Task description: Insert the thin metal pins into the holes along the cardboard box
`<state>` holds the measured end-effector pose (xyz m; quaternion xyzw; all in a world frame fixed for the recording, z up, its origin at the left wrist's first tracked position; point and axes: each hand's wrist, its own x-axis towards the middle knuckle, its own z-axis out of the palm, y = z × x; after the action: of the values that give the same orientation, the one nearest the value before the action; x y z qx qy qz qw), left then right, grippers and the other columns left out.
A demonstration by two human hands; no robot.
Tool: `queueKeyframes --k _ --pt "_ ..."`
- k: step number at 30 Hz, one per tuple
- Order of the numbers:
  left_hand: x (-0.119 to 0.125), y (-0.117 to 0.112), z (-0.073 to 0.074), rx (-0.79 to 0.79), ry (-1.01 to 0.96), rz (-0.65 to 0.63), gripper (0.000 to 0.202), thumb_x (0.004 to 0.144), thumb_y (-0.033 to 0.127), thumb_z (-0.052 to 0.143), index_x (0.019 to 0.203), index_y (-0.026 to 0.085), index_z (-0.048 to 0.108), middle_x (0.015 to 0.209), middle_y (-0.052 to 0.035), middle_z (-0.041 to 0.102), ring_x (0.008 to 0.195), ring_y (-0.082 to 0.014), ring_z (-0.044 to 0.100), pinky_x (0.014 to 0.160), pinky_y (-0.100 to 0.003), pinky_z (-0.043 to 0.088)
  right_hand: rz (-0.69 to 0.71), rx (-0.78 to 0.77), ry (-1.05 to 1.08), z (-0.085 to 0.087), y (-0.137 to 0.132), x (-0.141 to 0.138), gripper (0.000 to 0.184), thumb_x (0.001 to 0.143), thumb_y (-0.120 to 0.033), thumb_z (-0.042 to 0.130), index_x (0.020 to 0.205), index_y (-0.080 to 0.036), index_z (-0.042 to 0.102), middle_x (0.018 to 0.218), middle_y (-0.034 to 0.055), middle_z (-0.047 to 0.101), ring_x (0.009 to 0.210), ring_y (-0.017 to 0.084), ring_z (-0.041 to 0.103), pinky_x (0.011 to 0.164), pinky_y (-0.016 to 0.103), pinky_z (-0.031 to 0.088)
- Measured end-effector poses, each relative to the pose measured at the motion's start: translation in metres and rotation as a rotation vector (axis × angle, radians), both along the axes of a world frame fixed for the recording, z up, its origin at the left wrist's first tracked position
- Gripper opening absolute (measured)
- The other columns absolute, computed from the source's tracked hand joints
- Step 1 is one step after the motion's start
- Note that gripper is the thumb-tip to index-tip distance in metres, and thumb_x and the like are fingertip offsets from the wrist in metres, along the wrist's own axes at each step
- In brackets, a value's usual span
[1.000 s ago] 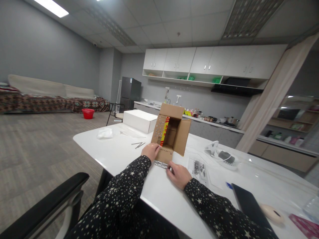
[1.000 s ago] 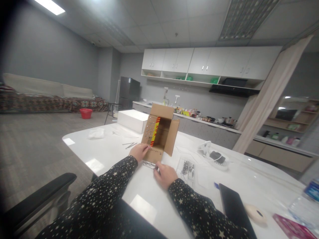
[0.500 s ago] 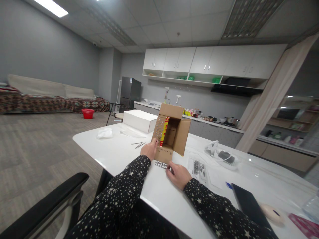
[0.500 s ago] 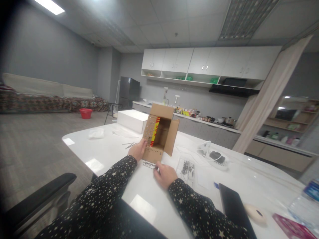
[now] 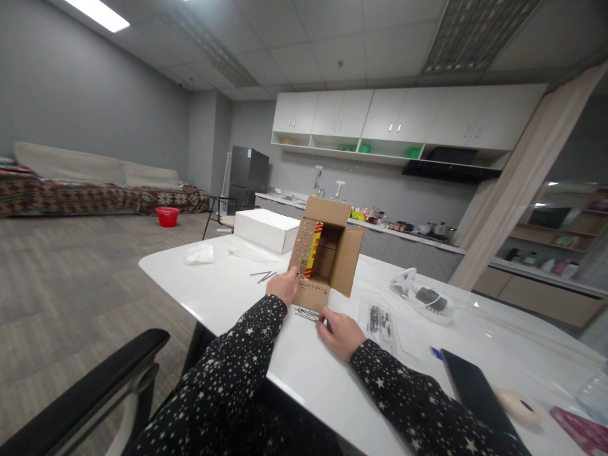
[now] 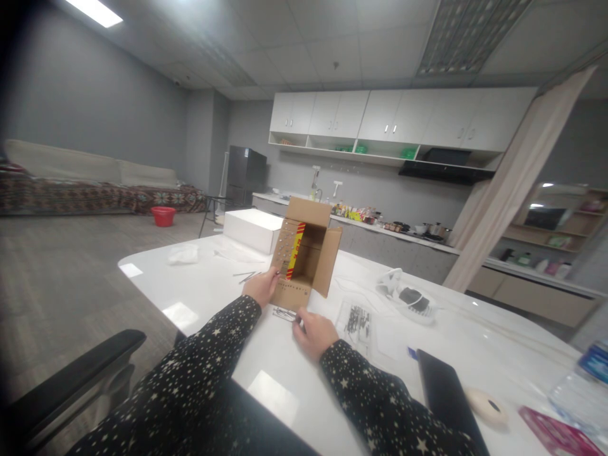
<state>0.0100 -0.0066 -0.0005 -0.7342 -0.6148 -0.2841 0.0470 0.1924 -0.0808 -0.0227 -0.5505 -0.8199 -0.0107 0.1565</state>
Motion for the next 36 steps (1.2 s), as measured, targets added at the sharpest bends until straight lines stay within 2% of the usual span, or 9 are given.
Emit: queueKeyframes --k 16,24,32,36 --pt "-0.003 0.002 -0.001 -0.032 0.037 0.033 0.023 0.092 0.034 0.040 0.098 0.022 0.059 0.089 -0.0089 0.068 0.085 -0.0222 0.065 0.072 -0.030 0.046 -0.003 -0.016 0.001 0.001 -0.001 0.000 0.013 0.089 -0.027 0.044 0.091 -0.021 0.055 0.071 -0.0007 0.062 0.064 0.012 0.053 0.059 0.023 0.026" --pt "-0.005 0.010 -0.006 -0.008 -0.019 -0.072 0.019 0.088 0.020 0.045 0.093 0.021 0.063 0.095 -0.0058 0.066 0.093 -0.0188 0.061 0.081 -0.028 0.046 -0.002 -0.002 0.006 -0.001 0.000 0.000 0.013 0.088 -0.028 0.044 0.091 -0.022 0.055 0.070 -0.0013 0.061 0.063 0.012 0.053 0.058 0.022 0.026" --pt "-0.006 0.009 -0.006 -0.041 0.001 -0.065 0.024 0.089 0.021 0.042 0.091 0.019 0.066 0.096 -0.0071 0.062 0.090 -0.0188 0.062 0.079 -0.027 0.047 -0.001 0.000 0.008 -0.002 0.000 0.001 0.013 0.088 -0.028 0.044 0.091 -0.022 0.055 0.069 -0.0015 0.061 0.062 0.012 0.053 0.058 0.023 0.026" --pt "-0.006 0.011 -0.007 -0.059 -0.036 -0.061 0.021 0.089 0.020 0.044 0.096 0.018 0.064 0.098 -0.0070 0.063 0.093 -0.0188 0.061 0.082 -0.027 0.046 -0.002 0.002 0.018 -0.001 0.000 0.001 0.013 0.088 -0.028 0.044 0.090 -0.022 0.055 0.068 -0.0014 0.061 0.062 0.012 0.052 0.058 0.022 0.026"
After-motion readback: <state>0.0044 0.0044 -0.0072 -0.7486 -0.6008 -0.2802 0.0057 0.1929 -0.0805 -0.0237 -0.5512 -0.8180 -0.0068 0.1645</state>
